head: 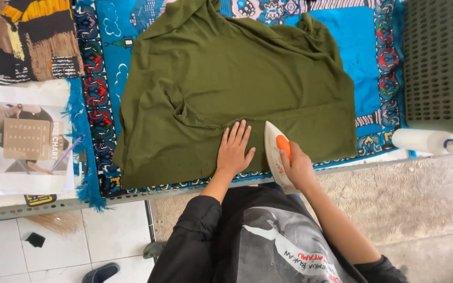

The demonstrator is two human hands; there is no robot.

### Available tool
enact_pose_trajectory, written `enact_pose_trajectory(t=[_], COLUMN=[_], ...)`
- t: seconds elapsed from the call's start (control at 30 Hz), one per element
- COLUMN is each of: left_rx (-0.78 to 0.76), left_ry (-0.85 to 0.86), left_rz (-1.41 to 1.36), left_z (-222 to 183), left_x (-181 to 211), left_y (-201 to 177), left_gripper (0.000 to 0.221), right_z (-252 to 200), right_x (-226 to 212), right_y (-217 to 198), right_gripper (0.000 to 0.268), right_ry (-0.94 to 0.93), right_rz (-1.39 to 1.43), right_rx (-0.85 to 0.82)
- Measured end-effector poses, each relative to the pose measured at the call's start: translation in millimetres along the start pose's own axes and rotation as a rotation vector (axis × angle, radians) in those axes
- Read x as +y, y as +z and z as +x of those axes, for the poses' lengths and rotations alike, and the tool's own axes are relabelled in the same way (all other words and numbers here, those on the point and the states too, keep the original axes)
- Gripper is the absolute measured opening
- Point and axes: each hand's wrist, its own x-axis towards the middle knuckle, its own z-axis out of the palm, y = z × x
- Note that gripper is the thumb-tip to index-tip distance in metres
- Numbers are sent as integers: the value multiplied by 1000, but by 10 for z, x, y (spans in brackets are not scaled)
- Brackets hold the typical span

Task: Ironing a green garment using a hand iron and a spray bottle for dampening.

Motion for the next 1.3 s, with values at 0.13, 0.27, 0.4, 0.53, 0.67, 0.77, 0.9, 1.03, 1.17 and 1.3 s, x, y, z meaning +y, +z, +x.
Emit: enact_pose_trajectory(t=[0.13,0.27,0.4,0.53,0.67,0.77,0.9,1.03,1.17,1.3], left_rx=[-15,-43,-93,-118,-119,-101,-73,-68,-81,-71], left_ry=[11,11,-5,-5,-4,1,3,7,13,6], left_rz=[-24,-13,3,19,15,16,5,10,36,32], left_z=[-31,-37,-37,-25,-48,-19,-44,-39,-23,-30], left_x=[10,-7,-10,-12,-4,-9,-20,-11,4,7], left_y=[-33,-20,-5,-25,-4,-13,35,-6,-12,4], left_gripper=[74,76,76,78,77,75,72,72,75,74], right_z=[42,-59,-310,-184,2,-115,-573,-573,-232,30], right_x=[-81,-140,-121,-166,-275,-275,-159,-62,-47,-198], right_y=[-8,-44,-28,-10,-45,-92,-75,-6,96,9], right_gripper=[48,52,52,52,51,52,55,56,51,51], right_ry=[40,114,173,179,159,160,199,209,117,76], right_rz=[-22,-9,4,-21,10,3,-81,-122,-36,1], right_rx=[-20,-92,-163,-149,-94,-121,-243,-253,-104,-39])
